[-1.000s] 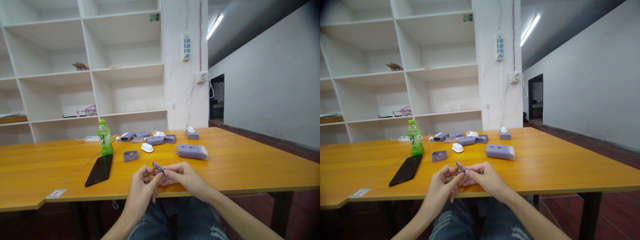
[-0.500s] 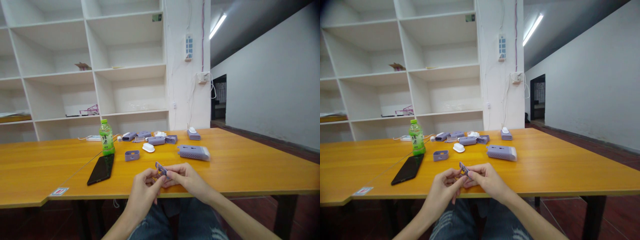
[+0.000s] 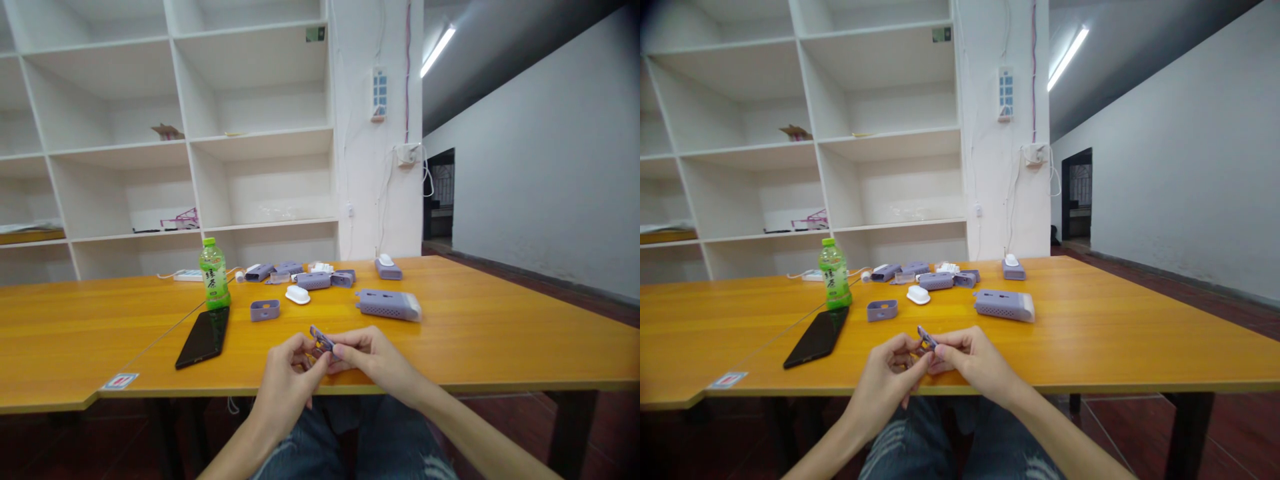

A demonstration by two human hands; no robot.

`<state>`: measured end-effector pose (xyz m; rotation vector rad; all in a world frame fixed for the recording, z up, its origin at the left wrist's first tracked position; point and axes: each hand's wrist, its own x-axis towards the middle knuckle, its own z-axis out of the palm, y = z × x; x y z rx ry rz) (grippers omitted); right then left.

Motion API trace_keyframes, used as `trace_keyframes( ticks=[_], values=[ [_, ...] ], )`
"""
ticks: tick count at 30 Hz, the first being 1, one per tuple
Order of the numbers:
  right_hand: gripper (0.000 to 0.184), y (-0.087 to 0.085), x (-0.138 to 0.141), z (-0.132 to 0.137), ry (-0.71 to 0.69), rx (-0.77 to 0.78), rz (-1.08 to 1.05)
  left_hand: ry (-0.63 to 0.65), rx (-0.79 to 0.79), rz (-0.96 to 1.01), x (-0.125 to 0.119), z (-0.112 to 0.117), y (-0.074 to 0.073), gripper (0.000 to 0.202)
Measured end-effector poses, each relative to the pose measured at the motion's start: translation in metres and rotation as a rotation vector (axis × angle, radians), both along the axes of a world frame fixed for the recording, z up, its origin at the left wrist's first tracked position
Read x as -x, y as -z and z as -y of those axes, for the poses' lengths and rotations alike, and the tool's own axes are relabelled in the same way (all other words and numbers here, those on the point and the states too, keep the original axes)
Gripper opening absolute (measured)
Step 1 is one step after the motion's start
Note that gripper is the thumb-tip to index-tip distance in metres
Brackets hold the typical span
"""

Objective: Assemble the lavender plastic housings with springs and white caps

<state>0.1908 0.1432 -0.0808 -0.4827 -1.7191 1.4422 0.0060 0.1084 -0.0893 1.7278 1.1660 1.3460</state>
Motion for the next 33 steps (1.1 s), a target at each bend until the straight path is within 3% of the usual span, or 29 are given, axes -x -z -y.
trace_keyframes(
  ticks=[14, 33],
  values=[
    [0.038, -0.004, 0.001, 0.001, -0.017, -0.025, 0.016, 0.029, -0.015, -0.019, 0.002, -0.001, 0.001, 0.029],
    [0.031, -0.01, 0.001, 0.01, 0.078, -0.188, 0.137, -0.004, -0.089, -0.094, 0.001, 0.001, 0.001, 0.026]
  ],
)
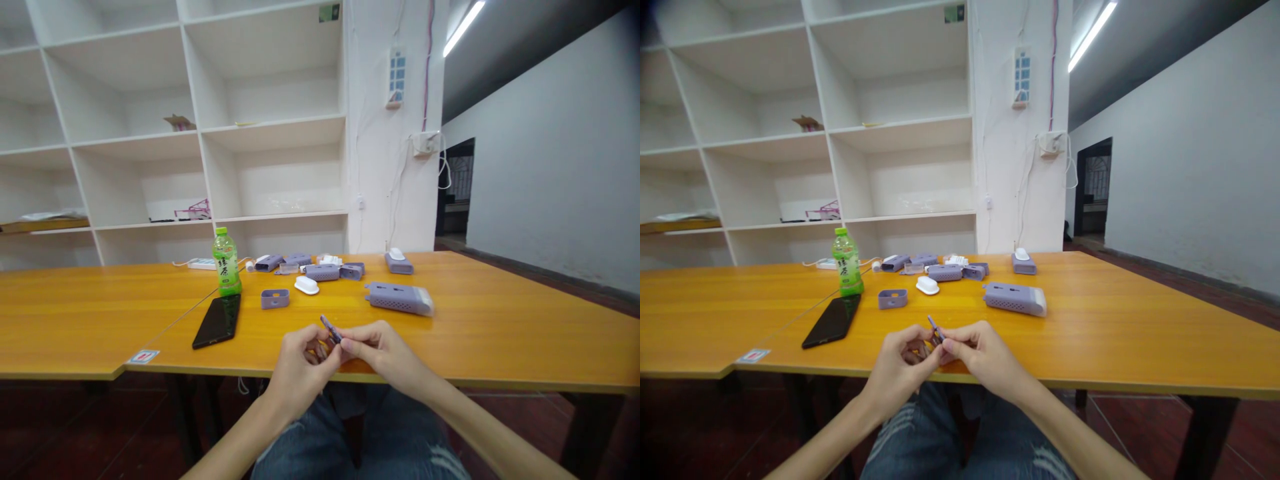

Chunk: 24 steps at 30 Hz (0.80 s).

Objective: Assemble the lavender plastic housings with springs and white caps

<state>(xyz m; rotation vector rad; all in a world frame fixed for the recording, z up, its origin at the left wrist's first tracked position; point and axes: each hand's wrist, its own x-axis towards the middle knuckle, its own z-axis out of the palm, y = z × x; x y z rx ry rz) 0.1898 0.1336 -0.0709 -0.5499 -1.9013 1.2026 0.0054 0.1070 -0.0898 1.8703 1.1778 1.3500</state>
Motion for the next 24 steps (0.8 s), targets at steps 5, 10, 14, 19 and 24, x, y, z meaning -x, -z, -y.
trace_keyframes(
  ticks=[5, 10, 14, 19, 24],
  values=[
    [0.032, -0.003, 0.002, 0.002, 0.012, -0.009, 0.007, 0.013, 0.025, 0.006, -0.001, -0.001, 0.0, 0.025],
    [0.033, -0.002, 0.003, 0.001, 0.026, 0.008, 0.004, 0.003, -0.028, -0.051, 0.0, 0.003, -0.001, 0.026],
    [0.032, 0.003, 0.001, -0.002, 0.031, 0.016, -0.002, 0.001, -0.067, -0.119, 0.001, 0.006, -0.005, 0.024],
    [0.031, 0.003, -0.001, -0.002, 0.036, 0.001, 0.007, -0.032, -0.12, -0.2, 0.0, 0.009, -0.01, 0.022],
    [0.03, 0.001, 0.001, -0.001, 0.02, 0.031, -0.006, -0.078, -0.097, -0.146, -0.002, 0.009, -0.01, 0.021]
  ],
)
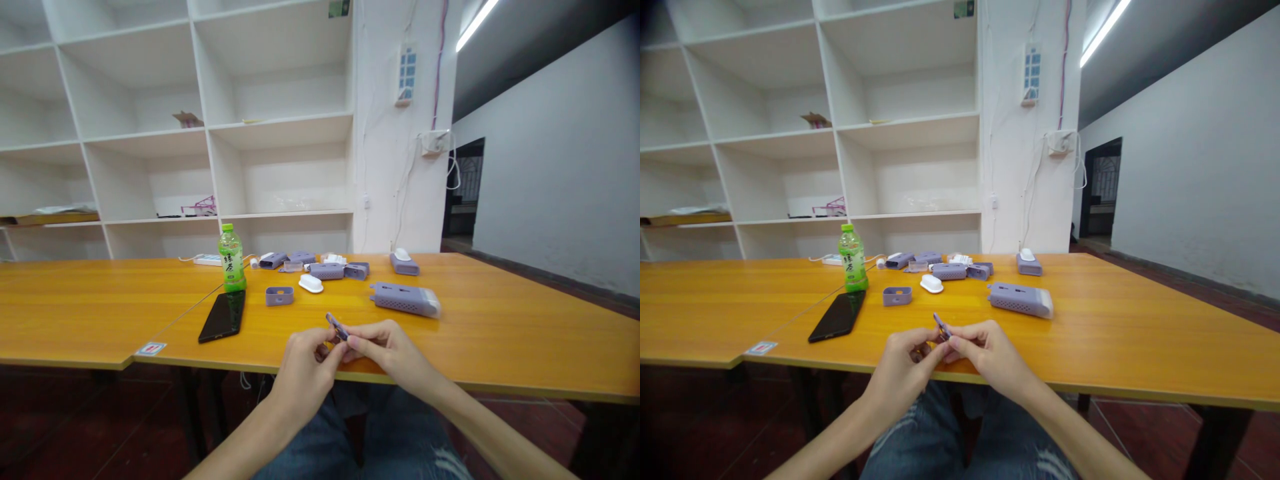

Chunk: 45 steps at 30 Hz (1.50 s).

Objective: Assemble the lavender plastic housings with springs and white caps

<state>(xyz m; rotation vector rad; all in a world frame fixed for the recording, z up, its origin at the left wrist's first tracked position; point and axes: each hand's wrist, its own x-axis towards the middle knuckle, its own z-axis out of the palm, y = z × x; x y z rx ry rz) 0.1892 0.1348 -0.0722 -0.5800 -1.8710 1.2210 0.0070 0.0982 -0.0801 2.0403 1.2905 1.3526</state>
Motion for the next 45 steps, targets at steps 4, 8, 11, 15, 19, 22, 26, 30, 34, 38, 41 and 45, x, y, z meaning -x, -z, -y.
trace_keyframes(
  ticks=[4, 8, 11, 15, 19, 22, 26, 30, 34, 38, 41, 45],
  values=[
    [0.032, 0.001, 0.0, 0.001, 0.02, 0.026, -0.009, 0.04, 0.147, 0.13, -0.001, -0.002, 0.0, 0.028],
    [0.034, 0.0, -0.001, 0.0, 0.022, 0.055, -0.018, 0.096, 0.172, 0.2, 0.0, -0.003, 0.001, 0.032],
    [0.038, 0.002, -0.001, -0.003, 0.004, 0.097, -0.048, 0.118, 0.176, 0.254, 0.001, -0.005, 0.003, 0.033],
    [0.041, 0.005, 0.001, -0.006, 0.0, 0.115, -0.098, 0.128, 0.196, 0.311, 0.002, -0.007, 0.004, 0.035],
    [0.043, 0.006, 0.002, -0.005, 0.016, 0.107, -0.102, 0.158, 0.229, 0.352, 0.004, -0.007, 0.001, 0.037],
    [0.046, 0.006, 0.002, -0.005, 0.042, 0.098, -0.086, 0.168, 0.277, 0.381, 0.005, -0.01, -0.001, 0.041],
    [0.047, 0.005, 0.003, -0.005, 0.076, 0.083, -0.082, 0.204, 0.319, 0.469, 0.007, -0.014, -0.005, 0.047],
    [0.048, 0.003, 0.004, -0.005, 0.099, 0.08, -0.092, 0.238, 0.432, 0.538, 0.012, -0.014, -0.012, 0.05],
    [0.048, 0.005, 0.004, -0.006, 0.123, 0.042, -0.069, 0.236, 0.467, 0.546, 0.016, -0.013, -0.015, 0.052],
    [0.049, 0.012, 0.004, -0.011, 0.165, 0.028, -0.059, 0.201, 0.434, 0.498, 0.018, -0.017, -0.011, 0.054],
    [0.051, 0.015, 0.004, -0.016, 0.177, 0.05, -0.056, 0.146, 0.377, 0.474, 0.02, -0.021, -0.007, 0.051],
    [0.056, 0.015, 0.004, -0.022, 0.166, 0.088, -0.041, 0.104, 0.316, 0.449, 0.025, -0.028, -0.003, 0.046]
  ],
)
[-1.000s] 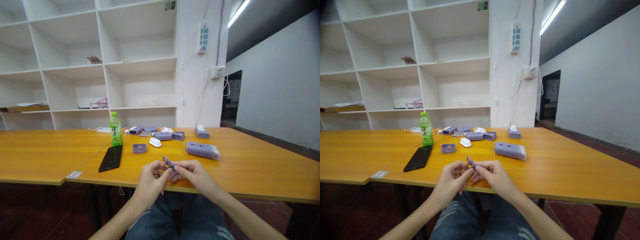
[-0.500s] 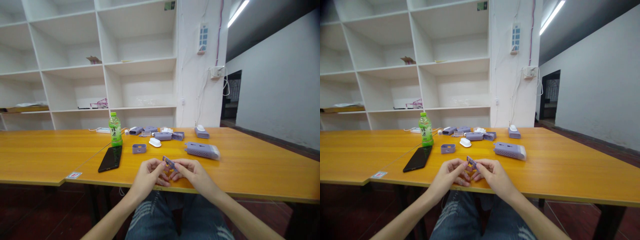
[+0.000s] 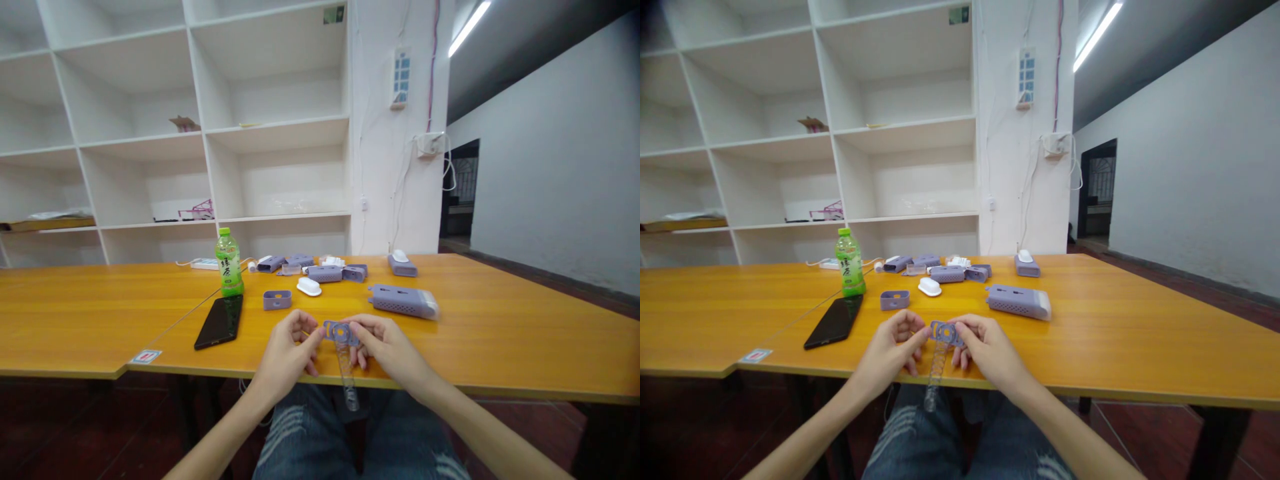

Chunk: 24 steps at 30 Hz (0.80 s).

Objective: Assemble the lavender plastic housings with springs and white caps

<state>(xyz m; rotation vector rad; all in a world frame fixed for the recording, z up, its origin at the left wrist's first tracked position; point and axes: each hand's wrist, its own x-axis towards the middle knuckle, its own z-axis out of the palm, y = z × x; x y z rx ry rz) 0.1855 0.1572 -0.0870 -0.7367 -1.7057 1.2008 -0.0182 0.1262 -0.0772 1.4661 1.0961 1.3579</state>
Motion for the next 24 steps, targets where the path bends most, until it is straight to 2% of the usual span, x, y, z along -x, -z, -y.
trace_keyframes(
  ticks=[3, 6, 11, 13, 15, 18, 24],
  values=[
    [0.056, -0.001, -0.001, -0.002, -0.018, 0.017, 0.012, 0.132, 0.067, -0.014, 0.003, -0.003, 0.0, 0.05],
    [0.056, -0.001, -0.001, -0.002, -0.03, 0.014, 0.023, 0.25, 0.112, -0.024, 0.002, -0.002, -0.002, 0.046],
    [0.053, -0.005, 0.0, 0.009, -0.01, -0.013, 0.036, 0.273, 0.1, 0.02, -0.002, 0.003, -0.001, 0.044],
    [0.045, -0.007, 0.0, 0.016, 0.041, -0.127, 0.062, 0.254, 0.082, 0.037, -0.003, 0.004, 0.0, 0.044],
    [0.037, -0.007, 0.0, 0.022, 0.085, -0.366, 0.141, 0.231, 0.059, 0.049, -0.003, 0.004, 0.001, 0.043],
    [0.04, 0.0, 0.001, 0.024, 0.143, -0.684, 0.282, 0.221, 0.032, 0.053, -0.003, 0.005, 0.002, 0.042],
    [0.033, 0.016, 0.002, 0.019, 0.308, -0.838, 0.35, 0.289, 0.021, 0.036, 0.001, 0.006, 0.002, 0.039]
  ],
)
